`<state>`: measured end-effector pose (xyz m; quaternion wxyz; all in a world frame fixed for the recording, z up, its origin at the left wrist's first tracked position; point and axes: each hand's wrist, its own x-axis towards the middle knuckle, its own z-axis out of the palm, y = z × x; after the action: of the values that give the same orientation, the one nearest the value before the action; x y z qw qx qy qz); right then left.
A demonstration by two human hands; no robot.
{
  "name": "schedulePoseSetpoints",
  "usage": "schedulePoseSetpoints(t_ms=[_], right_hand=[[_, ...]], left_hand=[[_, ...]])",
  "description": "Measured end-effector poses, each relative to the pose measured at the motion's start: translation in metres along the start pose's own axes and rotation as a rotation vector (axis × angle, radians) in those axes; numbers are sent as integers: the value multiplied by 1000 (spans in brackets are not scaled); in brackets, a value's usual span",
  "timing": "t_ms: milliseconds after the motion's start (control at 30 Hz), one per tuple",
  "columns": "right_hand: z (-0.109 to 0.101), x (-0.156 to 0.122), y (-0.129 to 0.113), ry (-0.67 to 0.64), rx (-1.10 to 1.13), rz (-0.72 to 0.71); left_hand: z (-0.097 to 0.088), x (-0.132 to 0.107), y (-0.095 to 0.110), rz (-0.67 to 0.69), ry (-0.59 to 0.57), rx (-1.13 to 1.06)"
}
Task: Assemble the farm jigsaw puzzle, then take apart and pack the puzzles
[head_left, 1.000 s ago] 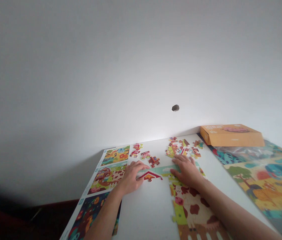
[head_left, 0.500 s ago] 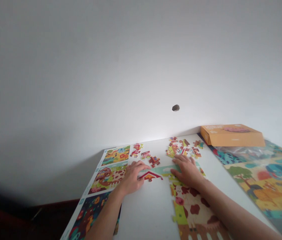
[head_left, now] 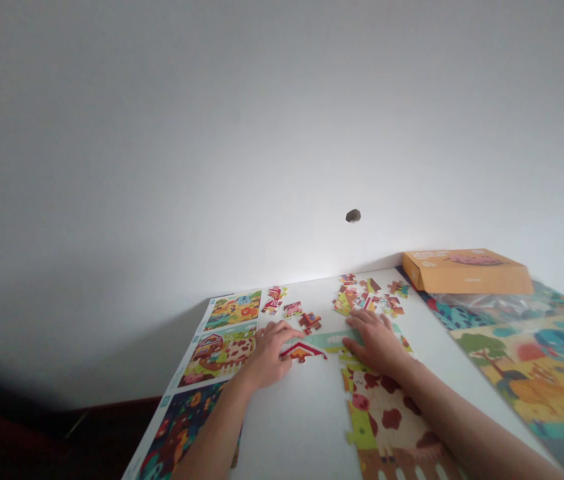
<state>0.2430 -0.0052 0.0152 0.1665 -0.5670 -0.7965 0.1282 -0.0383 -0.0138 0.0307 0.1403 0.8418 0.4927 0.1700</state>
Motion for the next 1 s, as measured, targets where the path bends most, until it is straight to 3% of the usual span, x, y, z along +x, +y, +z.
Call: schedulePoseSetpoints(t_ms=[1000], right_hand=[[1, 0, 1, 0, -18, -11]], left_hand=[[4, 3, 1, -29, -8, 26]])
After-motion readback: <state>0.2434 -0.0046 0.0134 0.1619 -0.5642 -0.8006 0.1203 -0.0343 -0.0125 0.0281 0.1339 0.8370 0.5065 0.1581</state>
